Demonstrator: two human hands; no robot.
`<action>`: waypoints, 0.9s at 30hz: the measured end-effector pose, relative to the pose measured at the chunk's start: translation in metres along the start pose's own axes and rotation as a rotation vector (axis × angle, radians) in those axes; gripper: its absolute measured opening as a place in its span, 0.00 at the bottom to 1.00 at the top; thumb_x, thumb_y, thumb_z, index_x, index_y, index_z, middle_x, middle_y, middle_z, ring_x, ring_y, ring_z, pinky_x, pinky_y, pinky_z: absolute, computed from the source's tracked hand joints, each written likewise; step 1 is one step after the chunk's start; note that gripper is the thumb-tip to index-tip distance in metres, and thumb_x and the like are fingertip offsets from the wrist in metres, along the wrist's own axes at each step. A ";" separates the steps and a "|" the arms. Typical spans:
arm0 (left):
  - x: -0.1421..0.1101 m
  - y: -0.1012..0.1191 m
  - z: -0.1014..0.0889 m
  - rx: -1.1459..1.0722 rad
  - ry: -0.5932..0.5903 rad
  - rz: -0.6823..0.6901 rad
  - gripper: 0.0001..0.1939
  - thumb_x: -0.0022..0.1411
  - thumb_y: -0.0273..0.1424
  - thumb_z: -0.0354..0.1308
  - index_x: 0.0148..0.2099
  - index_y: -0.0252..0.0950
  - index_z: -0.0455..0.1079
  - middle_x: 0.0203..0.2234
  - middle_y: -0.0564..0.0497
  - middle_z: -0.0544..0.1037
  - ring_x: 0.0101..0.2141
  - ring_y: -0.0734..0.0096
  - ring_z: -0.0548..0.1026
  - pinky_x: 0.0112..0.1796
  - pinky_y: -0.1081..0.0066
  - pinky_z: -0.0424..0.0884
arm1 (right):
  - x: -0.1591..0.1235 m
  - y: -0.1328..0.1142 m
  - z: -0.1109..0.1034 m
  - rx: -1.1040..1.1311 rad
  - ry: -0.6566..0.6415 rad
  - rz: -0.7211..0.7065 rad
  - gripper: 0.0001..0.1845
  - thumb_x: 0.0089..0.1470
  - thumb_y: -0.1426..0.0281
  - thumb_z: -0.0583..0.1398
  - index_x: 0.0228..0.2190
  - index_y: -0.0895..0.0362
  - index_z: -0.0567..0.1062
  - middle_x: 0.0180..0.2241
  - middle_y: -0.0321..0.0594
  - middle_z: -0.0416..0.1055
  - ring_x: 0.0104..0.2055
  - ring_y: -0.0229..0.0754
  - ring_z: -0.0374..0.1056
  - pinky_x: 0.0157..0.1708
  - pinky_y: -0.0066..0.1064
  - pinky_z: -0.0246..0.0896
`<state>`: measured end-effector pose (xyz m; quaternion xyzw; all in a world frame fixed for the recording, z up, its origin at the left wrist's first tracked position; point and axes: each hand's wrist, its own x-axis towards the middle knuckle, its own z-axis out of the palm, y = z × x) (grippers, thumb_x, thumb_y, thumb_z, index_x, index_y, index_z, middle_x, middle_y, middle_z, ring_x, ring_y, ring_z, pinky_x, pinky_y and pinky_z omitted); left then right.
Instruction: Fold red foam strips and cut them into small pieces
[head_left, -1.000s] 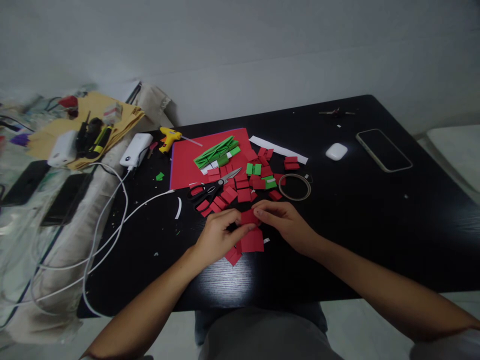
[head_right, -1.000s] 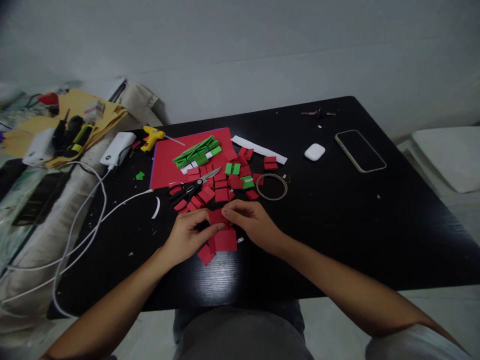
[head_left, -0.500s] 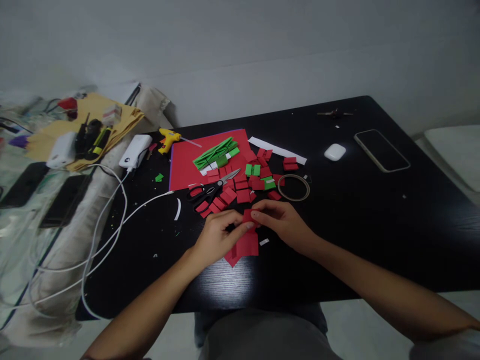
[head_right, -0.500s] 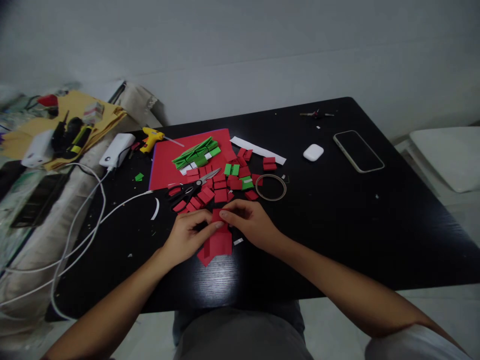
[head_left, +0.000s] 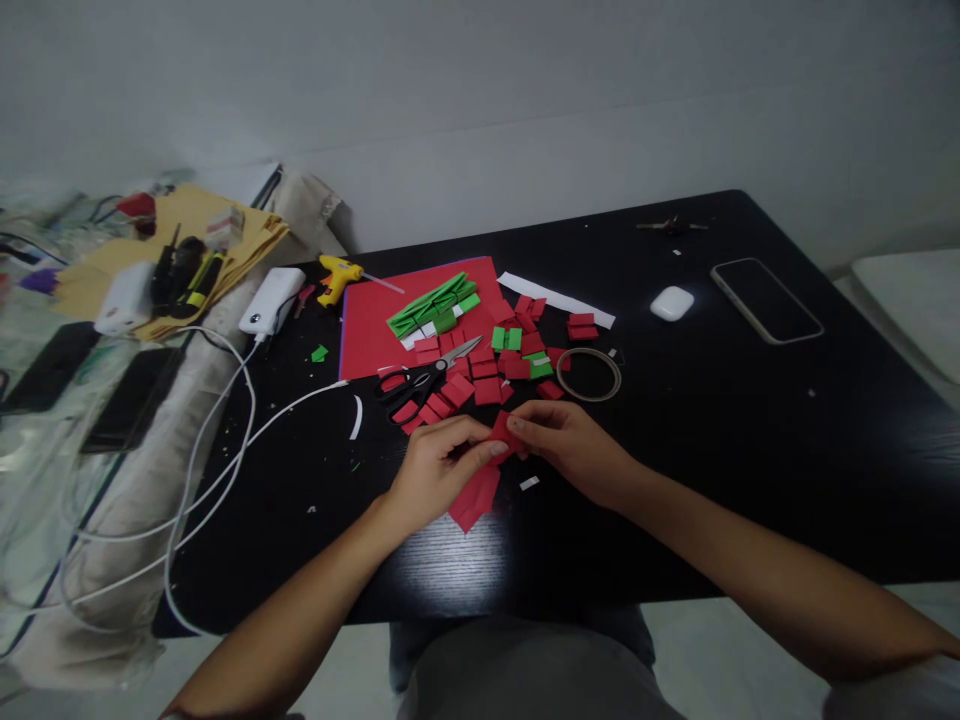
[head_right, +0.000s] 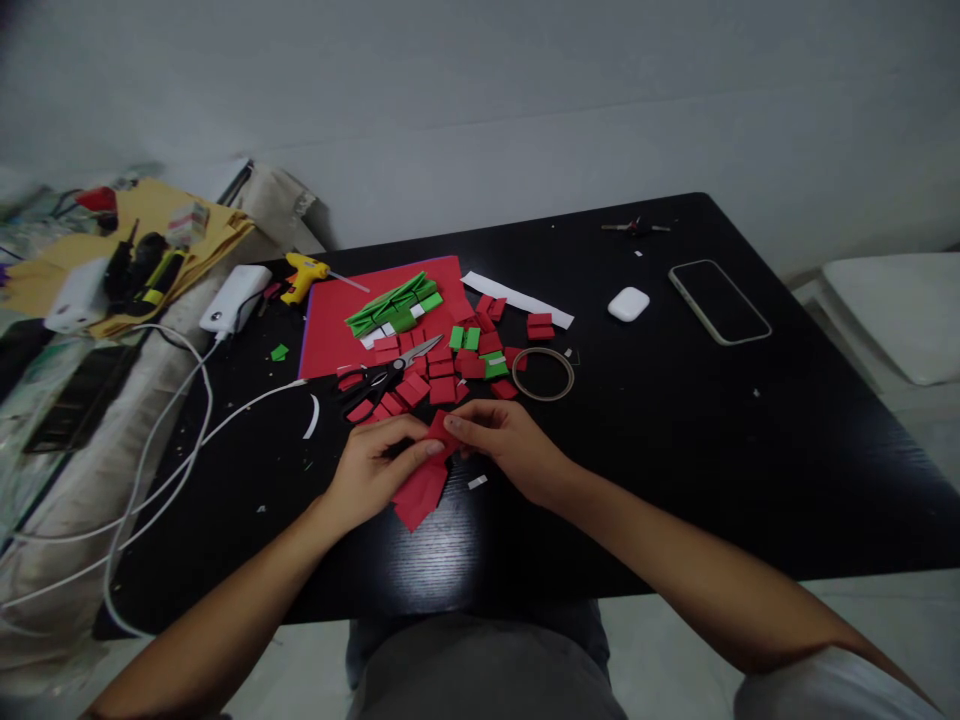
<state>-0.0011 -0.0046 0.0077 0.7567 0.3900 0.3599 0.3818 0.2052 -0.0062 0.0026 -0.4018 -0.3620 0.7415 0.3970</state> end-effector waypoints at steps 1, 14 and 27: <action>0.000 0.000 0.000 -0.015 0.008 -0.006 0.06 0.68 0.32 0.65 0.38 0.36 0.79 0.30 0.51 0.83 0.29 0.72 0.79 0.32 0.75 0.73 | 0.000 0.000 0.000 0.014 0.000 0.014 0.13 0.50 0.59 0.74 0.29 0.56 0.82 0.28 0.33 0.75 0.29 0.34 0.65 0.33 0.29 0.61; 0.001 0.003 -0.002 -0.065 -0.012 -0.021 0.08 0.70 0.31 0.62 0.37 0.34 0.79 0.29 0.50 0.82 0.29 0.74 0.78 0.32 0.75 0.72 | 0.003 -0.001 -0.003 -0.014 -0.035 0.069 0.15 0.48 0.59 0.74 0.30 0.57 0.83 0.27 0.33 0.74 0.28 0.34 0.64 0.31 0.29 0.56; 0.000 0.003 -0.002 -0.110 -0.080 -0.072 0.09 0.69 0.32 0.63 0.36 0.34 0.79 0.28 0.50 0.81 0.28 0.73 0.77 0.31 0.75 0.70 | 0.000 0.002 0.001 0.147 -0.048 0.120 0.16 0.48 0.59 0.75 0.28 0.57 0.81 0.26 0.33 0.73 0.29 0.34 0.65 0.32 0.28 0.56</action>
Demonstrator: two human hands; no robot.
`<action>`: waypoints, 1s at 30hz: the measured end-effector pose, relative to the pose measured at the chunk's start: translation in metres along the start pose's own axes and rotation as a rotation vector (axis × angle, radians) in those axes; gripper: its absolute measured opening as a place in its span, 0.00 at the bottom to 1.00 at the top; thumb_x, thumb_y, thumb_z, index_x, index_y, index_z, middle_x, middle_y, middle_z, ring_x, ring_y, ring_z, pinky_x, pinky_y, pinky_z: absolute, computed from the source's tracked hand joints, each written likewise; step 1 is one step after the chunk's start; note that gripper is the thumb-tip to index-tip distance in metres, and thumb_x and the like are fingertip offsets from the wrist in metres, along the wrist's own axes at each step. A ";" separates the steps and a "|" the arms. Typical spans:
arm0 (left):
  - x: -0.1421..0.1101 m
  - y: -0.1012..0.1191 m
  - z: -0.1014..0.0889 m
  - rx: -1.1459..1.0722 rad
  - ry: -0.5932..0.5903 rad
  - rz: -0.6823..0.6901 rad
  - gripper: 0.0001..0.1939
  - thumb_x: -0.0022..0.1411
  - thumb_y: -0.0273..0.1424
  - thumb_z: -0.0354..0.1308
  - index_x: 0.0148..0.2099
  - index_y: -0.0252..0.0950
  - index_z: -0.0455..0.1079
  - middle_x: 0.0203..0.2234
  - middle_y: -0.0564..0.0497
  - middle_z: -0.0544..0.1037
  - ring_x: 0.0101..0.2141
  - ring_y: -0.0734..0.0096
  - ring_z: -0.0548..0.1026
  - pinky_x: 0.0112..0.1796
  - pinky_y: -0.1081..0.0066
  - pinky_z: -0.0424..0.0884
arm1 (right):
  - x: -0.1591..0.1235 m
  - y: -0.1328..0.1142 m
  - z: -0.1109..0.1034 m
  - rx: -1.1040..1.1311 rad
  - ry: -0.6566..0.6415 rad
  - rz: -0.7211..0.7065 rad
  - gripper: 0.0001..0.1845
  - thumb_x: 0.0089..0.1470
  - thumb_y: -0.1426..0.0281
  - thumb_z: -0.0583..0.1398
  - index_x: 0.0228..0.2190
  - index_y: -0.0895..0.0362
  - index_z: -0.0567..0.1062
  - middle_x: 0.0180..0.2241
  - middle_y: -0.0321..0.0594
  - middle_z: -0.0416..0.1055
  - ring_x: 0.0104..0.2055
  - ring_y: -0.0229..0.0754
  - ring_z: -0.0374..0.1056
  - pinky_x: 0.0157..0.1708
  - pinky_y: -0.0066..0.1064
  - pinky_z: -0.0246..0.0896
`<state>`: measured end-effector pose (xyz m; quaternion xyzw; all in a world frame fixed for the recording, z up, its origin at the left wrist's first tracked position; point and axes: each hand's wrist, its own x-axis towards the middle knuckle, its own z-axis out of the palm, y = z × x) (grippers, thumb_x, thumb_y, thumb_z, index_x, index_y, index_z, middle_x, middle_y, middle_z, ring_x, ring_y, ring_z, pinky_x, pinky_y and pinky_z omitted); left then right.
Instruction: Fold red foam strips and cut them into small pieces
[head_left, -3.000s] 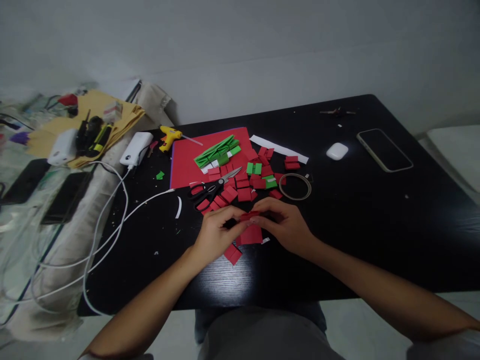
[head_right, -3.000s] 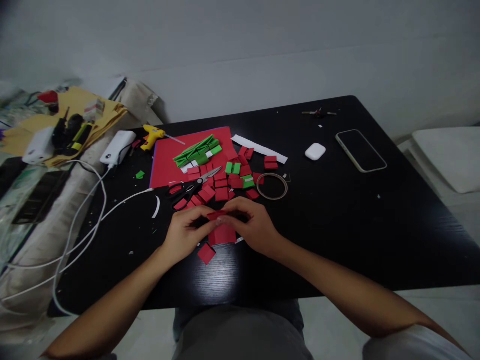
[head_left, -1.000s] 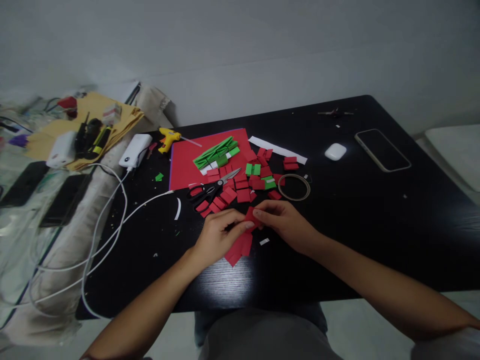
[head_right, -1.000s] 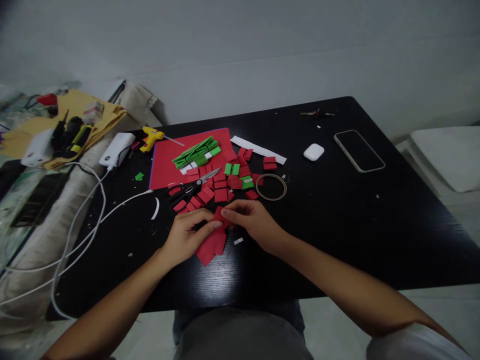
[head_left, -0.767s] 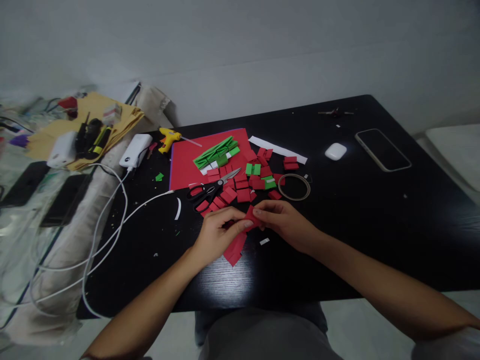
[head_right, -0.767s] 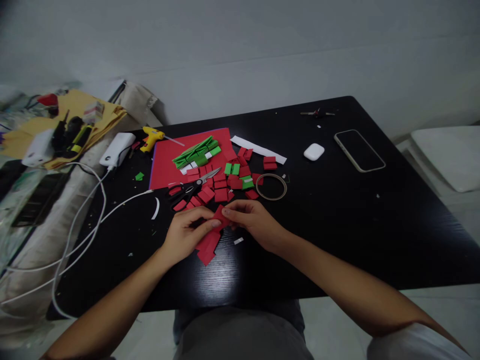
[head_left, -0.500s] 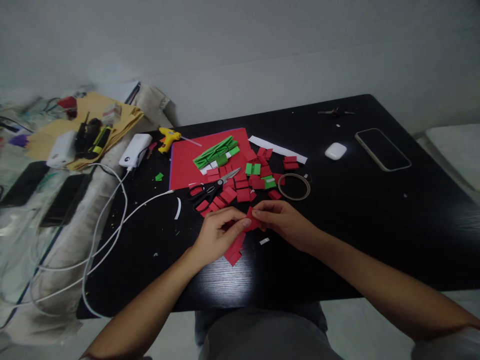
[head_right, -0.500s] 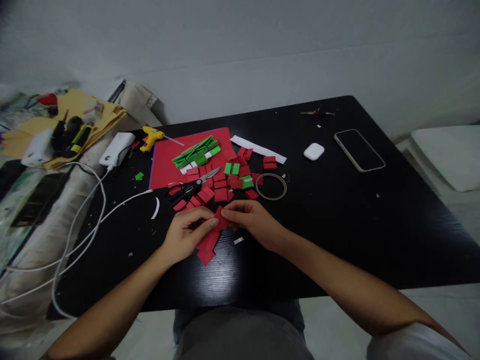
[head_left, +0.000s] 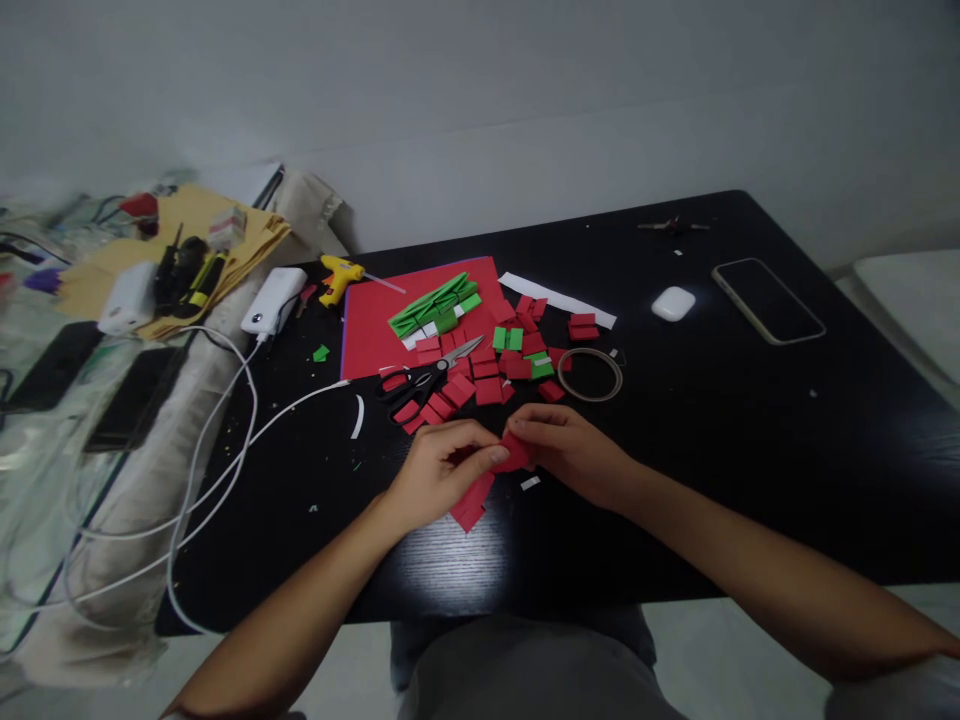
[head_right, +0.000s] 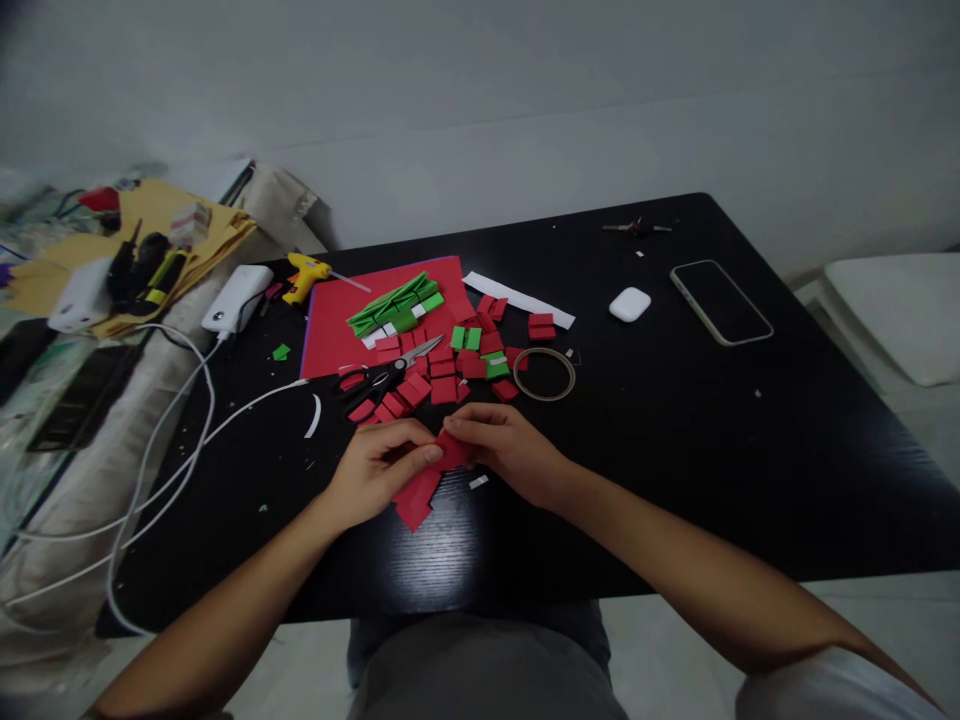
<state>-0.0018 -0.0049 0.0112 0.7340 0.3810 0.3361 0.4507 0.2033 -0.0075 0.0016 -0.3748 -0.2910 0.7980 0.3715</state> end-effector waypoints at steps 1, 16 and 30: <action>0.000 0.000 0.000 -0.007 0.003 -0.002 0.09 0.69 0.32 0.63 0.36 0.34 0.79 0.28 0.50 0.81 0.28 0.73 0.77 0.31 0.75 0.71 | 0.000 0.001 0.000 0.042 -0.005 0.021 0.16 0.47 0.59 0.75 0.28 0.58 0.81 0.26 0.33 0.73 0.29 0.34 0.66 0.32 0.28 0.57; 0.008 -0.002 0.000 -0.271 0.294 -0.374 0.11 0.59 0.39 0.69 0.33 0.35 0.84 0.26 0.49 0.83 0.26 0.71 0.75 0.30 0.73 0.70 | 0.008 0.008 -0.003 -0.137 0.005 -0.110 0.19 0.44 0.63 0.77 0.36 0.55 0.81 0.36 0.35 0.78 0.38 0.38 0.73 0.41 0.31 0.67; 0.006 -0.007 0.004 -0.453 0.148 -0.449 0.23 0.64 0.51 0.64 0.44 0.35 0.82 0.32 0.50 0.83 0.31 0.68 0.76 0.34 0.72 0.70 | 0.003 0.002 0.000 -0.261 0.098 -0.177 0.18 0.45 0.59 0.76 0.31 0.56 0.78 0.31 0.34 0.78 0.32 0.37 0.72 0.39 0.32 0.69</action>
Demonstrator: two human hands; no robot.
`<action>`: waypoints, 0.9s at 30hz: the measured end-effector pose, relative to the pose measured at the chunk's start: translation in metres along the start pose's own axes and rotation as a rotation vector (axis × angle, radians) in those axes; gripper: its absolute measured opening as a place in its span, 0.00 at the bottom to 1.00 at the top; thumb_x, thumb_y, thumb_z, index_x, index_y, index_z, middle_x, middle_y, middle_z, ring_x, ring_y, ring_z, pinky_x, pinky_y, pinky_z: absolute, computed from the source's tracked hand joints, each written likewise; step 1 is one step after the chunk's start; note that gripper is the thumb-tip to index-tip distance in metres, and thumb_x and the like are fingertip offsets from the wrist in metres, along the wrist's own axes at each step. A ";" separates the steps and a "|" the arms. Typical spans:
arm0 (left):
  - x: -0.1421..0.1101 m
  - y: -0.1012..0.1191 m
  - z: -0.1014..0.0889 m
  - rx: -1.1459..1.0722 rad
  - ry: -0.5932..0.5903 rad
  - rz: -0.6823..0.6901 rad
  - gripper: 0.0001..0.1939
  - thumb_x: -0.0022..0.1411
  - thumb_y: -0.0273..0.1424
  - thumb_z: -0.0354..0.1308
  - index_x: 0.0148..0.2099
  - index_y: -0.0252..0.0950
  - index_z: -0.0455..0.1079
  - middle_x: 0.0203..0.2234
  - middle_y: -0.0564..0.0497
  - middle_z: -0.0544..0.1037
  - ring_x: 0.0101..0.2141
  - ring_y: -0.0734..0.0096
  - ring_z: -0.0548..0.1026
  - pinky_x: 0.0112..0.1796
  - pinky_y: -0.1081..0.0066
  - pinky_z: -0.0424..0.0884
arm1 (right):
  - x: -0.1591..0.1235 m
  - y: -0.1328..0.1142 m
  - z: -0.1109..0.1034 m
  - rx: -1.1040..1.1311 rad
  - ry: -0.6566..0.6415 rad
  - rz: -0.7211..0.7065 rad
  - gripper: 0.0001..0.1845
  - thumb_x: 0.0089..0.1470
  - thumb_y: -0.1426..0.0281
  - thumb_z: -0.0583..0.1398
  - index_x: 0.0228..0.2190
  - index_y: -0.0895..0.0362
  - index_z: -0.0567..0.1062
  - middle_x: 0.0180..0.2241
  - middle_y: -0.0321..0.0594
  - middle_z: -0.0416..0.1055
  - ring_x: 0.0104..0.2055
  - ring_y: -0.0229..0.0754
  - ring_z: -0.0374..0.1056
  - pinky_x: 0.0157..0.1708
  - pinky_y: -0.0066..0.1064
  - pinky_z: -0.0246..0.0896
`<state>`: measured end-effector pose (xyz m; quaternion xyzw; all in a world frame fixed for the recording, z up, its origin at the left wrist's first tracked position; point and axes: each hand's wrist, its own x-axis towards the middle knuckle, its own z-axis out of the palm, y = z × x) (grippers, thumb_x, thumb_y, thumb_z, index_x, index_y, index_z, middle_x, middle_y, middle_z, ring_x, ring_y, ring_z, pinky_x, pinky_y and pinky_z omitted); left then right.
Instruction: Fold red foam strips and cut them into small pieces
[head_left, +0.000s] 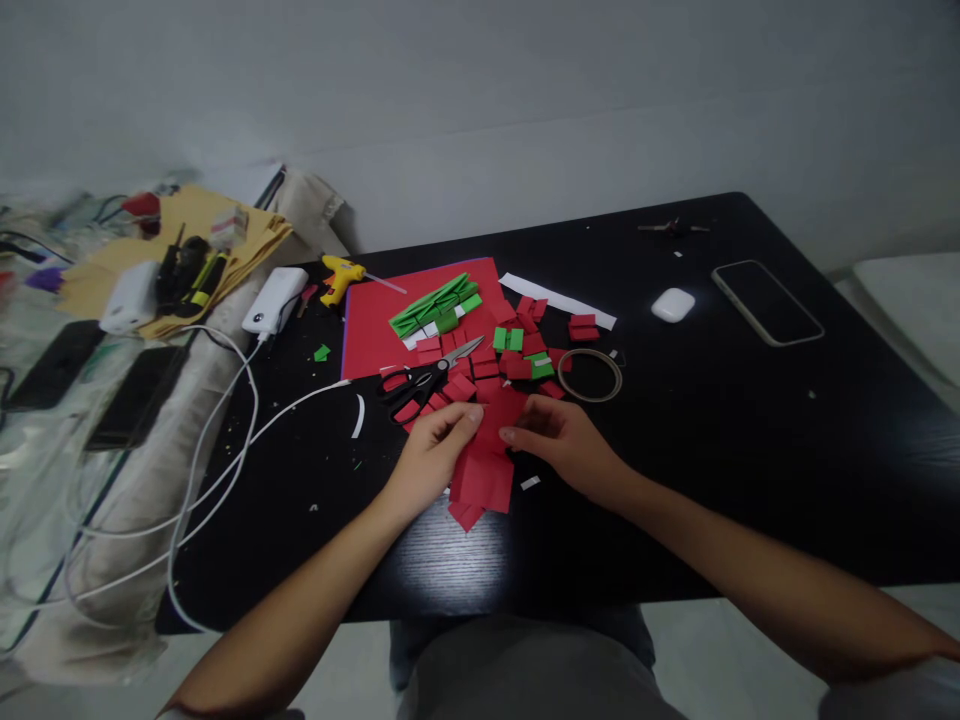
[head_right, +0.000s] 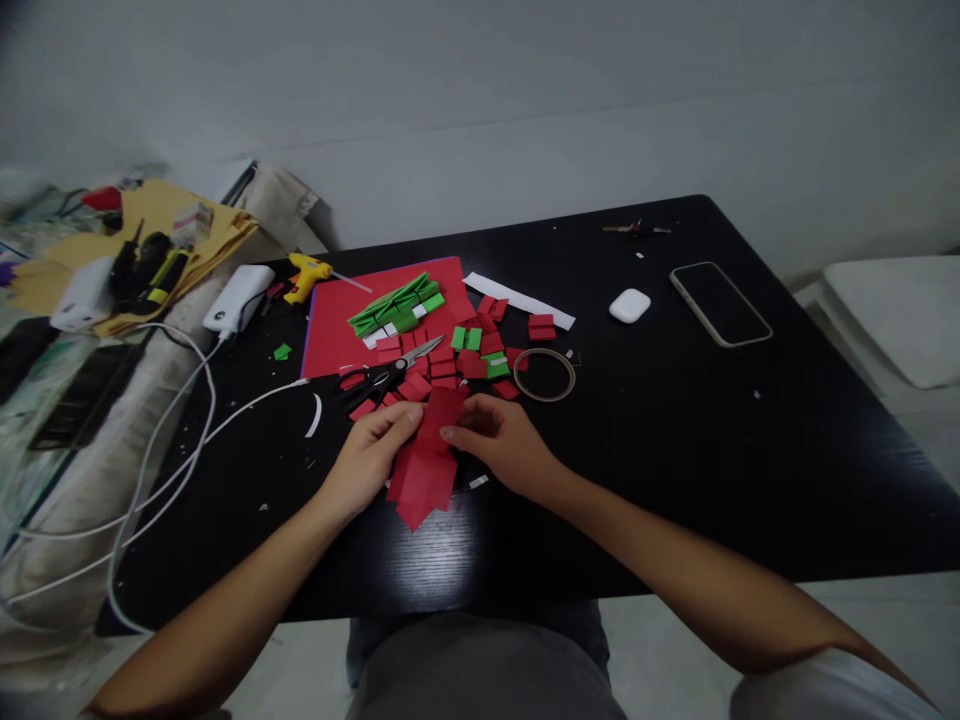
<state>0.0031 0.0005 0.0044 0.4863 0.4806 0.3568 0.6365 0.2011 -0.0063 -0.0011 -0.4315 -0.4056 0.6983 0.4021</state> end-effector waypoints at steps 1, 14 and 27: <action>0.000 0.000 0.000 -0.008 -0.008 -0.003 0.23 0.65 0.51 0.63 0.45 0.35 0.82 0.33 0.49 0.83 0.33 0.67 0.77 0.35 0.72 0.71 | 0.000 0.000 -0.001 0.024 0.018 0.010 0.18 0.45 0.59 0.76 0.31 0.56 0.79 0.31 0.34 0.78 0.32 0.37 0.72 0.38 0.31 0.68; 0.003 0.000 -0.005 -0.086 -0.069 0.099 0.10 0.58 0.29 0.66 0.44 0.35 0.77 0.31 0.50 0.81 0.33 0.70 0.78 0.39 0.69 0.74 | 0.009 0.001 -0.009 0.417 0.109 0.177 0.13 0.44 0.70 0.76 0.32 0.57 0.81 0.32 0.37 0.81 0.32 0.37 0.76 0.37 0.29 0.71; 0.002 0.006 -0.010 0.009 -0.062 0.071 0.14 0.61 0.40 0.68 0.33 0.35 0.73 0.22 0.54 0.76 0.25 0.74 0.72 0.30 0.73 0.66 | 0.004 -0.009 -0.009 0.442 -0.029 0.121 0.20 0.40 0.75 0.63 0.39 0.52 0.81 0.38 0.39 0.81 0.41 0.46 0.76 0.44 0.39 0.70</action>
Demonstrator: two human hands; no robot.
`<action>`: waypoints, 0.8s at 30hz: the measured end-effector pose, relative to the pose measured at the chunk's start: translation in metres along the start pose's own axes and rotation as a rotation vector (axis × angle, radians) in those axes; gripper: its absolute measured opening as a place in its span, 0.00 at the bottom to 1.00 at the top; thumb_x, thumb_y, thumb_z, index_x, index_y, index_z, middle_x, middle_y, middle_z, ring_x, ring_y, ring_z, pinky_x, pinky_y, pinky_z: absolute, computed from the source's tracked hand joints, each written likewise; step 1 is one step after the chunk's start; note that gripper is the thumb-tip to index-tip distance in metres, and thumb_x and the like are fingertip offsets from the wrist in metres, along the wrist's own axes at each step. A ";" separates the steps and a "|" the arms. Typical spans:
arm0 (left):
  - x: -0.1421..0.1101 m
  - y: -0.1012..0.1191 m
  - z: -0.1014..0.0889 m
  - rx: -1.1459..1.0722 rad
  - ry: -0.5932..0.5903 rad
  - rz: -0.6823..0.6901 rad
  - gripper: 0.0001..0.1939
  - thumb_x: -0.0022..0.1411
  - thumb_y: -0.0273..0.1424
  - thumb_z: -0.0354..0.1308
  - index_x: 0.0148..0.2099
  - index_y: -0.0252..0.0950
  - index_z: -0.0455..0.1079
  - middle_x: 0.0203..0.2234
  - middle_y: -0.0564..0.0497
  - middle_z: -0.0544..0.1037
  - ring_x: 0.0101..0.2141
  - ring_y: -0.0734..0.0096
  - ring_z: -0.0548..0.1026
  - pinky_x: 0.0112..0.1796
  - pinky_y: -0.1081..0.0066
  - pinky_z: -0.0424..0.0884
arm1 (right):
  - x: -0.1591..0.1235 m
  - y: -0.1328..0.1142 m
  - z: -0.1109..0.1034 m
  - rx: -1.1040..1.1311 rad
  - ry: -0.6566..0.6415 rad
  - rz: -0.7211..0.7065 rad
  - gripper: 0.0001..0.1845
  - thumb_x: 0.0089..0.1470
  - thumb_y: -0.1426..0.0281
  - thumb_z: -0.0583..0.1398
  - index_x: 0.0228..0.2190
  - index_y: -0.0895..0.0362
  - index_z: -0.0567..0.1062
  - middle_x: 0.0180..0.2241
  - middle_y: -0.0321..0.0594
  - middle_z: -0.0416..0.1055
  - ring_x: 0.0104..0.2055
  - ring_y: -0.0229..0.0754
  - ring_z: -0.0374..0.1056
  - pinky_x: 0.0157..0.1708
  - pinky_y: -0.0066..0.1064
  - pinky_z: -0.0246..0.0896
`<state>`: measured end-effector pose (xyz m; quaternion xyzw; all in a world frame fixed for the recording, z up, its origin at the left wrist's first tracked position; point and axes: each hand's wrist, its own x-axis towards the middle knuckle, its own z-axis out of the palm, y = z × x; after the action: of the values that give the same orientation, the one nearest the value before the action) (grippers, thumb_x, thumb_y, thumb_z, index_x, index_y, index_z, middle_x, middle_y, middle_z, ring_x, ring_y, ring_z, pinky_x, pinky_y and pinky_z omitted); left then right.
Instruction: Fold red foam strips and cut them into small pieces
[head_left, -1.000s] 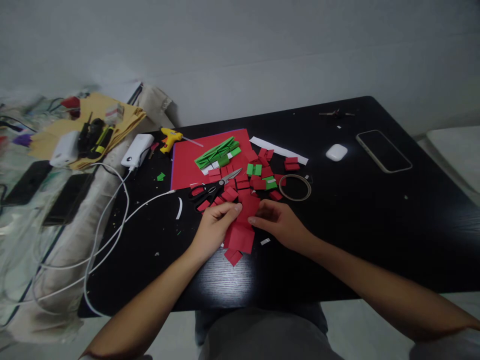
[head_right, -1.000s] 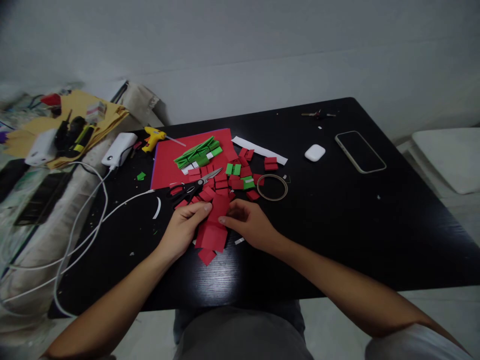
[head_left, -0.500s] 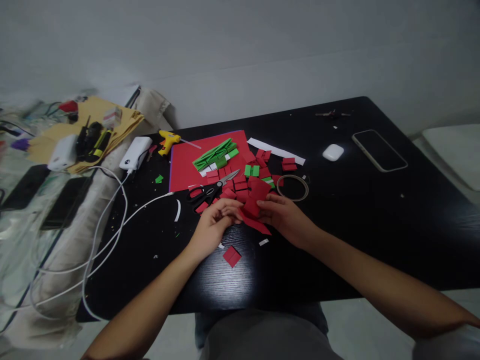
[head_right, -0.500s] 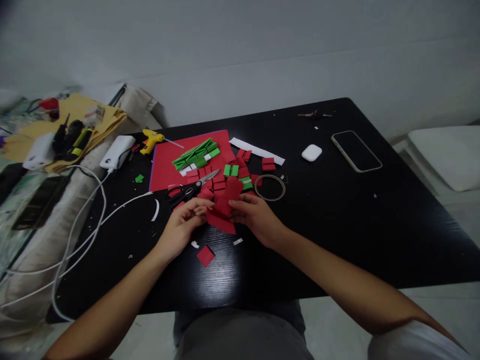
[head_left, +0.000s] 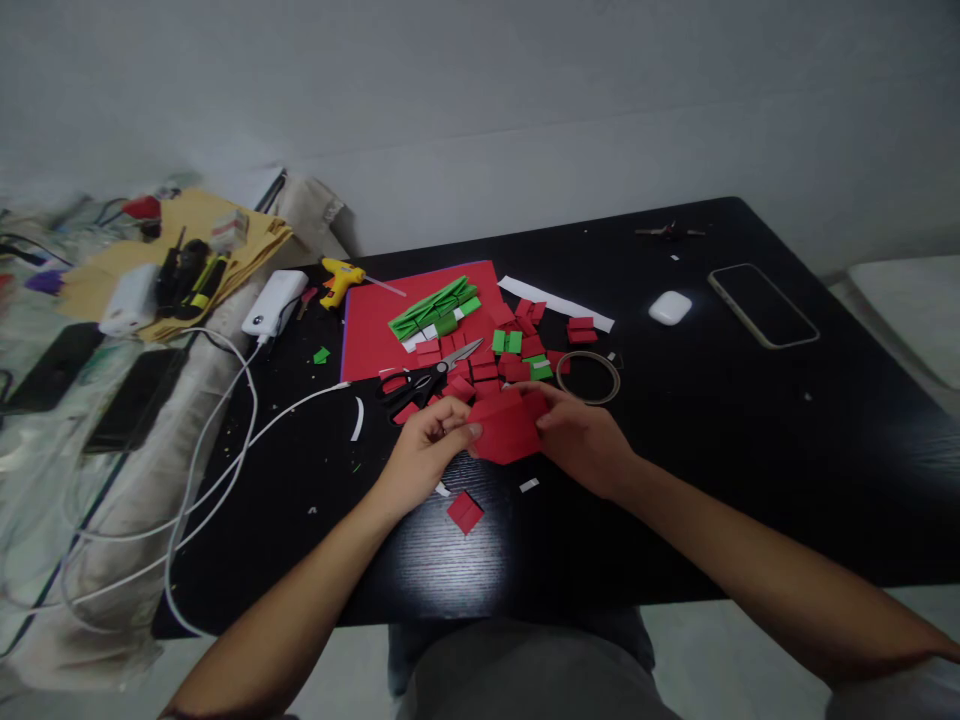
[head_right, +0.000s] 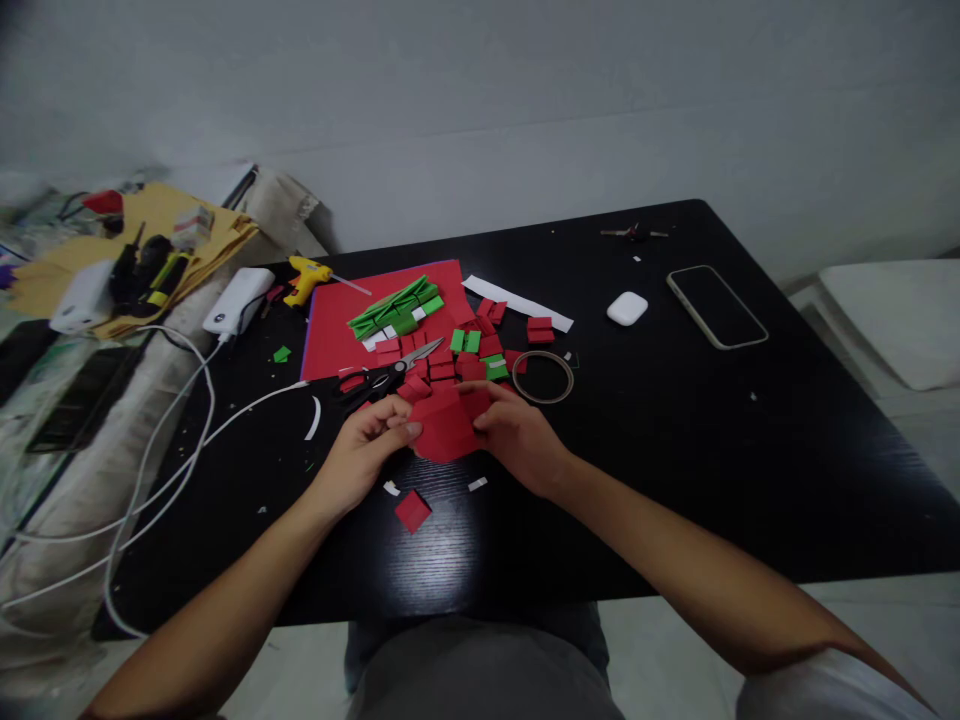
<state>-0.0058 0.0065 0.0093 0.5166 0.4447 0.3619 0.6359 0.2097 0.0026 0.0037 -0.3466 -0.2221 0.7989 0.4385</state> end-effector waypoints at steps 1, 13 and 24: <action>0.000 0.000 0.000 0.004 -0.002 -0.005 0.14 0.61 0.40 0.68 0.33 0.35 0.72 0.22 0.55 0.75 0.24 0.74 0.71 0.29 0.73 0.65 | 0.000 -0.001 -0.001 -0.003 -0.001 0.005 0.19 0.42 0.73 0.63 0.39 0.52 0.81 0.37 0.39 0.81 0.39 0.46 0.76 0.44 0.39 0.70; -0.001 -0.001 0.004 0.160 0.035 0.045 0.11 0.61 0.36 0.67 0.39 0.34 0.74 0.22 0.57 0.69 0.24 0.76 0.66 0.29 0.74 0.62 | -0.004 0.002 0.001 -0.609 0.078 -0.190 0.14 0.46 0.62 0.75 0.35 0.53 0.84 0.36 0.38 0.81 0.39 0.47 0.76 0.42 0.38 0.72; -0.004 0.003 0.006 0.170 0.072 0.170 0.06 0.62 0.32 0.64 0.40 0.36 0.79 0.24 0.54 0.74 0.26 0.74 0.70 0.29 0.74 0.66 | -0.004 0.004 0.001 -0.622 0.050 -0.289 0.06 0.52 0.67 0.70 0.36 0.50 0.86 0.37 0.38 0.82 0.40 0.46 0.76 0.47 0.40 0.70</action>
<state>-0.0011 0.0017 0.0132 0.5911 0.4509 0.3940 0.5405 0.2081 -0.0030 0.0035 -0.4484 -0.4910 0.6137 0.4256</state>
